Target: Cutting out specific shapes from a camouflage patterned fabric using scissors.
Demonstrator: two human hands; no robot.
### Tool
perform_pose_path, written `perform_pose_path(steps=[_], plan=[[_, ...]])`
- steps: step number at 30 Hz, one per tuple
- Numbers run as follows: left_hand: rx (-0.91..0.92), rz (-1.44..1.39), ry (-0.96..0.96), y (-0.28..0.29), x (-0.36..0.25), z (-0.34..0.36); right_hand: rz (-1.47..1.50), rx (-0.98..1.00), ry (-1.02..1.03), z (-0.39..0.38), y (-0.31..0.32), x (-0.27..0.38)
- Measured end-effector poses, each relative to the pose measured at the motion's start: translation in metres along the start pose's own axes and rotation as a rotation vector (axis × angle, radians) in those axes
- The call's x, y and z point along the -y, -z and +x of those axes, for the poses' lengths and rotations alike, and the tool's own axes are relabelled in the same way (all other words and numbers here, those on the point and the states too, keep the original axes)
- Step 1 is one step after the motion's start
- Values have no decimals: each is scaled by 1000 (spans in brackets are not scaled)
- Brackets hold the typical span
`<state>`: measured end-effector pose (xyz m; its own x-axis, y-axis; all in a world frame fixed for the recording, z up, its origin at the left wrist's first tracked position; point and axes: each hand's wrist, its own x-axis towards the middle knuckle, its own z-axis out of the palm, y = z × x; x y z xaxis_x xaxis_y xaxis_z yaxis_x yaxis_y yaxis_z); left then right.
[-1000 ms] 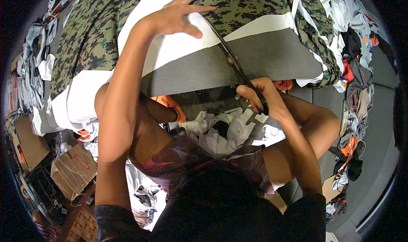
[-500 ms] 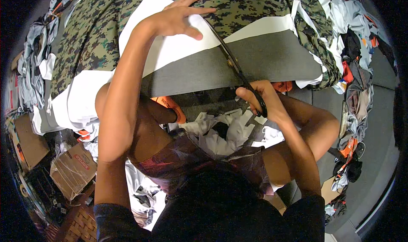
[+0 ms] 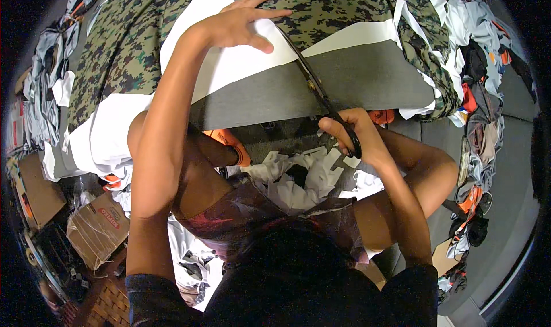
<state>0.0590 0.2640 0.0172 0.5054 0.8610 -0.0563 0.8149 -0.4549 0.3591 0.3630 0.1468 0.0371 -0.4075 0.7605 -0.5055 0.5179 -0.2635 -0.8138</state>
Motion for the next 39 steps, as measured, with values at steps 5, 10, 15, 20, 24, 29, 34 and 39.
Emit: perform_pose_path(steps=[5, 10, 15, 20, 24, 29, 34, 39], plan=[[-14, 20, -6, -3, 1, 1, -7, -7, 1, -1, 1, -1], [-53, 12, 0, -5, 4, 2, -35, 8, 34, -4, 4, -5], [-66, -100, 42, 3, 9, 3, -36, 115, 98, -4, 18, -8], [-66, 9, 103, 5, 9, 2, -58, 204, 85, 11, 25, 9], [-69, 32, 144, 0, 11, -1, -121, 217, 23, 25, 26, 25], [-58, 23, 148, -4, 12, -1, -143, 200, 35, 26, 20, 30], [-66, 53, 102, 0, 12, 0, -146, 174, 14, 28, 20, 28], [-29, 59, 125, 4, 9, -1, -99, 157, -3, 29, 21, 25]])
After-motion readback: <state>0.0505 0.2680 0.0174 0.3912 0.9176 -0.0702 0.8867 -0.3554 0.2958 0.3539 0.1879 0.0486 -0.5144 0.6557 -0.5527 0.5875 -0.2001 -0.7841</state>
